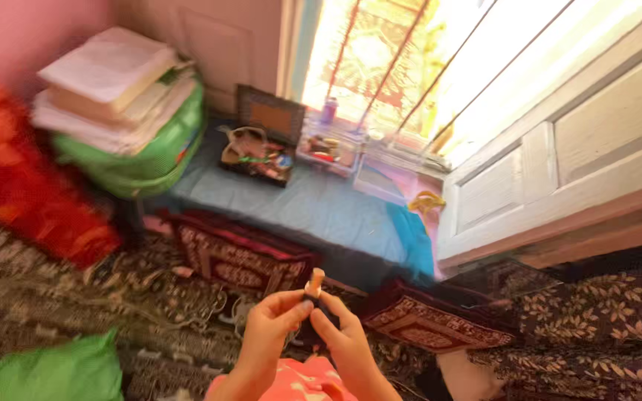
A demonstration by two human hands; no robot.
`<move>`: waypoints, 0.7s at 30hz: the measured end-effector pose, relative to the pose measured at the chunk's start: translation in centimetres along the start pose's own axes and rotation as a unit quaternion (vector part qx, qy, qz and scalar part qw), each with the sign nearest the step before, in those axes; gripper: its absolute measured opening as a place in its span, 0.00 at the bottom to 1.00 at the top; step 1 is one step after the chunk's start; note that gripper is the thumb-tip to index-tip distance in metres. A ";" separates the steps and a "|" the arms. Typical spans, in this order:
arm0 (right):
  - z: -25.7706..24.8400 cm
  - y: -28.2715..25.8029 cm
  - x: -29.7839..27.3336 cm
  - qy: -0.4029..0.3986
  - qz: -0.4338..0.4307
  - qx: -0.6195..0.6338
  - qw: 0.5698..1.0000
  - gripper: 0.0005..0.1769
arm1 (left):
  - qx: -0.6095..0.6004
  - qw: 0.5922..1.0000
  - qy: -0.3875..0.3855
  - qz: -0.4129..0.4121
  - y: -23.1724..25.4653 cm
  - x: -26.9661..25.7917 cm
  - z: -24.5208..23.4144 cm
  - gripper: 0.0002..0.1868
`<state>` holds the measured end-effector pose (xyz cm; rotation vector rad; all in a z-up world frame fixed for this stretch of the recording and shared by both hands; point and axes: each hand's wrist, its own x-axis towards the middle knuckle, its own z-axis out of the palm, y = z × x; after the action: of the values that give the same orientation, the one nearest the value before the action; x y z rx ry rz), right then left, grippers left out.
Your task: The person sits on a patterned rug and repeatedly picks up small cosmetic items from the floor, wipes them with a dark cloth, and places them into a clear plastic container on a nearby bench. The person handles lipsticks, compacts, and other small containers one at a time.
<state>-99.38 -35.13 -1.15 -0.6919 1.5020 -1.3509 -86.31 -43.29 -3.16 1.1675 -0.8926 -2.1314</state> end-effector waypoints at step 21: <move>-21.2 19.2 62.2 0.182 0.333 0.248 0.891 0.16 | -0.077 0.980 0.151 -0.104 5.4 34.3 8.3 0.18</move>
<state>-138.41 -77.16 -38.56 0.4052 1.3942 -1.2612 -108.99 -68.97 -13.09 1.5062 -0.4795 -2.0613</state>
